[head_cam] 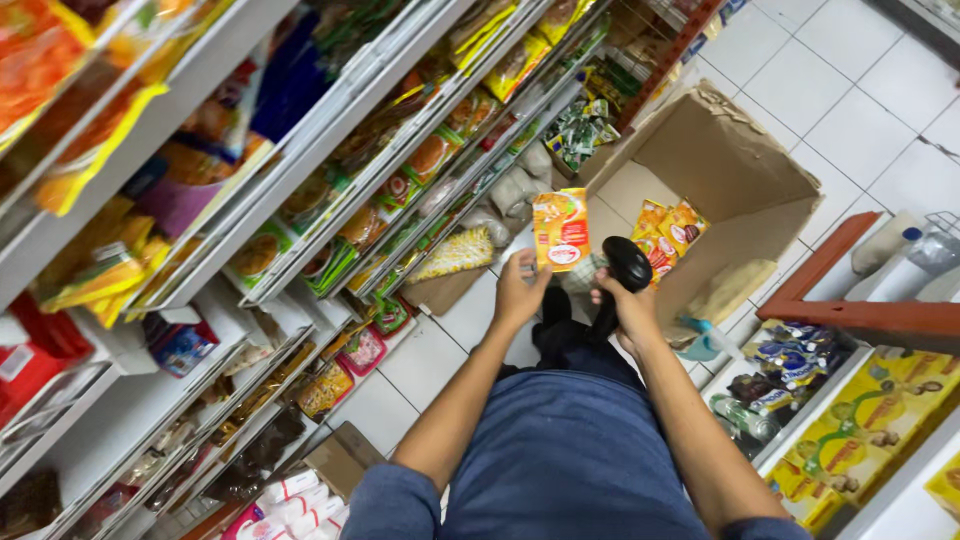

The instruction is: The person scans several packets of food items using a handheld barcode scanner and places them into a cardboard box on the floor.

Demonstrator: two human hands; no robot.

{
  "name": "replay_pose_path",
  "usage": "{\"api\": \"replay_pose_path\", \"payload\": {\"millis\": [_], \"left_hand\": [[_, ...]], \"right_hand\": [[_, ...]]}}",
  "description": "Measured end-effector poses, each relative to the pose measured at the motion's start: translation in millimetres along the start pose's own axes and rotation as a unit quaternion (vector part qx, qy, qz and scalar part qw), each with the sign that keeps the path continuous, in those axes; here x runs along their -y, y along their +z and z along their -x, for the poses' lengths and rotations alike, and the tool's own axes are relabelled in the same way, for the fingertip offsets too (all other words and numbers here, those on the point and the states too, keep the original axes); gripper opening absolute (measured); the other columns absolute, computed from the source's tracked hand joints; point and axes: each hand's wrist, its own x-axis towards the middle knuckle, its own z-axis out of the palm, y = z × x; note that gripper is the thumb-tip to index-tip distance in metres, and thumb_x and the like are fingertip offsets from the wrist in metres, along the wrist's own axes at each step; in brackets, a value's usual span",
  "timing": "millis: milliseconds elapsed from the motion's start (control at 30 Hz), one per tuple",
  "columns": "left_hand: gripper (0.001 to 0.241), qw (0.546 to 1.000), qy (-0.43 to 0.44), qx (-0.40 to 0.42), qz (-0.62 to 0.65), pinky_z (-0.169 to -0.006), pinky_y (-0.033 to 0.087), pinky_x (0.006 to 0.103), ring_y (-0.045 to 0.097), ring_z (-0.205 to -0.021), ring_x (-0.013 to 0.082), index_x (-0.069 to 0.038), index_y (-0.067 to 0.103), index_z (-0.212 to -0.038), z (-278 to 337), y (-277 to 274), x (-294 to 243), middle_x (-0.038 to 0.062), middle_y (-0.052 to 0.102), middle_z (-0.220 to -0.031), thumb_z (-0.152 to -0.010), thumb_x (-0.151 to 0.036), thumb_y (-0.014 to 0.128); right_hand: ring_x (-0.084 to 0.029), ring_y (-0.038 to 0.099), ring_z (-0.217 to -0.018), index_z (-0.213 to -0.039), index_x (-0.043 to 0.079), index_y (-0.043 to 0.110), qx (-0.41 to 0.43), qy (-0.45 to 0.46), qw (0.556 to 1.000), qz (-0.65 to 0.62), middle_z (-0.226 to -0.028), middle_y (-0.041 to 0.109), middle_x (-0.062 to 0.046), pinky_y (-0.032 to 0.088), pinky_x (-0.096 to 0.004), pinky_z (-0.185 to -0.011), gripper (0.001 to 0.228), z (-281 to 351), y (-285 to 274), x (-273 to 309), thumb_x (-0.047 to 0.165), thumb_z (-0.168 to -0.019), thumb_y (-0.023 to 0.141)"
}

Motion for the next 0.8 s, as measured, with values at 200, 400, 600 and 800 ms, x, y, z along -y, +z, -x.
{"api": "replay_pose_path", "payload": {"millis": [200,400,600,800], "left_hand": [[0.052,0.981,-0.195,-0.008,-0.001,-0.076,0.057,0.0324,0.070,-0.088,0.0168,-0.007,0.061,-0.130,-41.6,23.2,23.6,0.011,0.073,-0.106,-0.086,-0.027,0.079],[0.021,0.989,-0.146,-0.005,0.025,-0.075,0.055,0.0292,0.068,-0.083,0.0146,-0.004,0.075,-0.104,-58.7,12.6,-2.4,0.008,0.075,-0.093,-0.091,-0.020,0.077],[0.016,0.981,0.155,0.003,-0.119,-0.092,0.049,0.0393,0.066,-0.102,0.0222,-0.010,0.075,-0.101,-44.8,-45.3,-119.0,0.006,0.070,-0.107,-0.086,-0.007,0.076],[0.025,0.915,0.305,-0.085,-0.249,-0.112,0.035,0.0503,0.054,-0.125,0.0299,-0.017,0.073,-0.098,-26.3,-59.8,-165.3,0.009,0.067,-0.121,-0.077,-0.005,0.076]], "right_hand": [[-0.018,0.069,-0.073,-0.116,-0.001,0.066,0.033,0.068,0.997,-0.017,-0.097,0.072,-0.011,0.060,-0.031,-0.067,0.025,-23.7,-9.8,1.4,0.007,-0.092,0.071],[-0.017,0.069,-0.075,-0.113,0.000,0.064,0.086,0.112,0.989,-0.033,-0.097,0.071,-0.013,0.060,-0.031,-0.070,0.022,-40.7,-9.0,9.6,0.011,-0.094,0.071],[-0.023,0.070,-0.080,-0.111,0.002,0.063,0.132,0.191,0.959,-0.163,-0.100,0.073,-0.015,0.060,-0.036,-0.071,0.035,-46.7,15.4,44.5,0.033,-0.095,0.069],[-0.027,0.072,-0.097,-0.114,0.001,0.061,0.237,0.186,0.926,-0.226,-0.109,0.071,-0.014,0.060,-0.042,-0.088,0.031,-40.1,41.2,78.9,0.019,-0.090,0.072]]}}
